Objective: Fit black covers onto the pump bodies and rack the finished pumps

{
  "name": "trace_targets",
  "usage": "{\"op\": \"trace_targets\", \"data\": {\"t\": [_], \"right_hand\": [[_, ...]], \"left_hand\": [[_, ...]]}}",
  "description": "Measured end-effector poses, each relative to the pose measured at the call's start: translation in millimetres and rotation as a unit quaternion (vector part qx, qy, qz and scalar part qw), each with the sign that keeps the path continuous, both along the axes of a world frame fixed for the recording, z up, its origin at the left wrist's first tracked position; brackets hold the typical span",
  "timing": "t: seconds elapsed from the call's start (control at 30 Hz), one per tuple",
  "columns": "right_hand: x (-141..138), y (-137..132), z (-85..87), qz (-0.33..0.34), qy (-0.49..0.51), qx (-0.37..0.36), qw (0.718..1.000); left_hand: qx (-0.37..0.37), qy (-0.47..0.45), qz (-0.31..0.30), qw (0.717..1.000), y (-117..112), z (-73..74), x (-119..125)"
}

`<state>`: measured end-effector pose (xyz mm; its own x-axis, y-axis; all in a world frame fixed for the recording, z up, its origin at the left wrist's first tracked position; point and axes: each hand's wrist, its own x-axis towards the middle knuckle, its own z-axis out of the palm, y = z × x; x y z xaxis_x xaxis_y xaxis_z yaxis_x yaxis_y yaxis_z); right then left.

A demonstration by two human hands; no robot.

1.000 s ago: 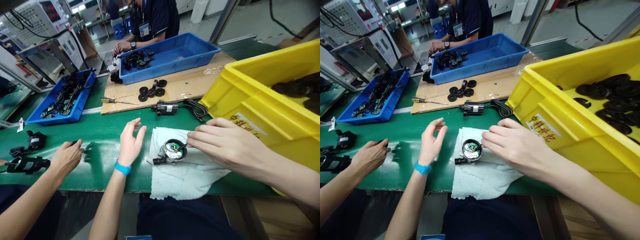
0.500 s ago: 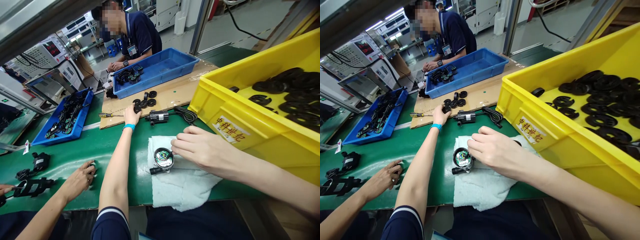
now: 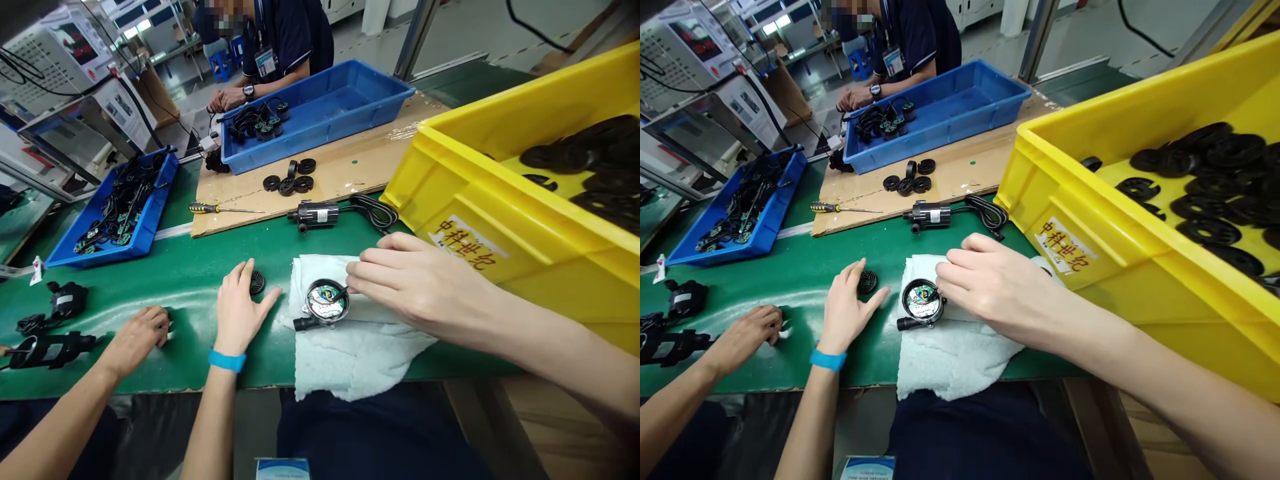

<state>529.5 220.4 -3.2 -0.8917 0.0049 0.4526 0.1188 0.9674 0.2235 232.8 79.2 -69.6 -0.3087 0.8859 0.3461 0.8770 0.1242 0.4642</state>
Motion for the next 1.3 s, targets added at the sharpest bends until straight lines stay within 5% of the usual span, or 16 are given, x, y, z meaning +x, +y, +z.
{"op": "trace_targets", "data": {"t": [0.13, 0.3, 0.53, 0.73, 0.87, 0.97, 1.1, 1.3], "right_hand": [[0.2, 0.1, 2.2, 0.006, 0.003, 0.003, 1.0], [1.4, -1.2, 4.4, 0.013, 0.003, 0.01, 1.0], [2.5, -2.3, 3.4, -0.007, -0.017, 0.006, 1.0], [0.6, -0.8, 4.2, 0.006, -0.007, 0.012, 1.0], [-0.1, -2.3, 5.3, -0.009, -0.016, -0.006, 1.0], [-1.2, -3.0, 6.0, -0.01, -0.022, -0.011, 1.0], [-2.3, -3.1, 7.4, -0.003, -0.033, -0.005, 0.999], [-0.8, -3.2, 6.8, -0.004, -0.031, -0.003, 1.0]], "left_hand": [[-0.056, 0.077, 0.087, 0.992, 22.6, -31.1, 39.0], [-0.066, 0.007, -0.07, 0.995, -4.1, -27.5, 31.2], [-0.046, 0.02, 0.029, 0.998, -4.3, -32.7, 40.4], [-0.059, 0.058, -0.058, 0.995, -3.4, -33.4, 32.1], [-0.018, -0.019, -0.072, 0.997, -7.2, -20.3, 33.5], [0.075, -0.08, -0.059, 0.992, -9.1, 5.6, 51.9], [0.141, -0.086, -0.126, 0.978, -5.9, 39.1, 87.2], [0.156, -0.058, -0.097, 0.981, 4.9, 39.8, 108.6]]}}
